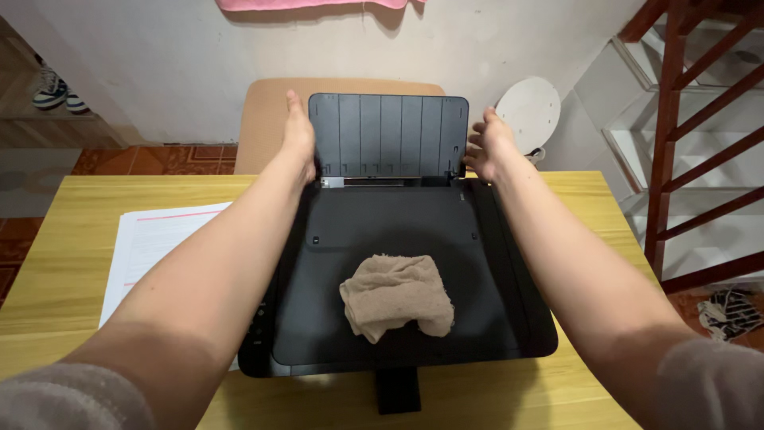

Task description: The person wipes the interior glass and white backing of an open printer with a white cloth, then closes the lid and wipes the exterior top surface. The printer remains on a wooden table throughout.

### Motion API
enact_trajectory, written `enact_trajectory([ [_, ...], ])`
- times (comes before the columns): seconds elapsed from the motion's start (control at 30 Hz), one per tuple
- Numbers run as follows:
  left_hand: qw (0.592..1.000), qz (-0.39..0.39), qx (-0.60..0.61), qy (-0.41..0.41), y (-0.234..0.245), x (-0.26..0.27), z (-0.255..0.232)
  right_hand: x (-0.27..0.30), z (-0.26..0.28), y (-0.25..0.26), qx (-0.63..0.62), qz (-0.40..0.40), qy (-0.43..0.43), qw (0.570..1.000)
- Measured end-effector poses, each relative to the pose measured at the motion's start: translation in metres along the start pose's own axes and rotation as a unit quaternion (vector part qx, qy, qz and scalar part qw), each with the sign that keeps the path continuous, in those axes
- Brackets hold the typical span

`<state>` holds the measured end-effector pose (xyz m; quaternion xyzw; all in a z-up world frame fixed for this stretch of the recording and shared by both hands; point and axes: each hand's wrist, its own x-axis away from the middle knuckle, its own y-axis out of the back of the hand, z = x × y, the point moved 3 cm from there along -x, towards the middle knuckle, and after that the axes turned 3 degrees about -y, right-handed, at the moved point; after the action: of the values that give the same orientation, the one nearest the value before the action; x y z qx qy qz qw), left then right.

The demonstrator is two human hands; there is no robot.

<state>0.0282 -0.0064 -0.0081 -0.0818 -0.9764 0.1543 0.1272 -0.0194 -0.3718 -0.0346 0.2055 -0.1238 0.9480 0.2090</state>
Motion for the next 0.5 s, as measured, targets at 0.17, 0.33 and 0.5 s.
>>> enact_trajectory([
  [0.17, 0.998, -0.046, -0.024, 0.02, 0.004, -0.005, -0.002, 0.012, 0.006, -0.006, -0.005, 0.002, 0.0, 1.0],
  [0.33, 0.999, 0.01, 0.017, -0.028, 0.007, 0.005, 0.0, 0.017, -0.004, 0.004, -0.045, 0.044, 0.029, 0.998],
  [0.5, 0.995, -0.011, 0.012, -0.103, 0.013, 0.032, 0.004, 0.033, -0.014, 0.024, -0.069, 0.059, 0.066, 0.994],
])
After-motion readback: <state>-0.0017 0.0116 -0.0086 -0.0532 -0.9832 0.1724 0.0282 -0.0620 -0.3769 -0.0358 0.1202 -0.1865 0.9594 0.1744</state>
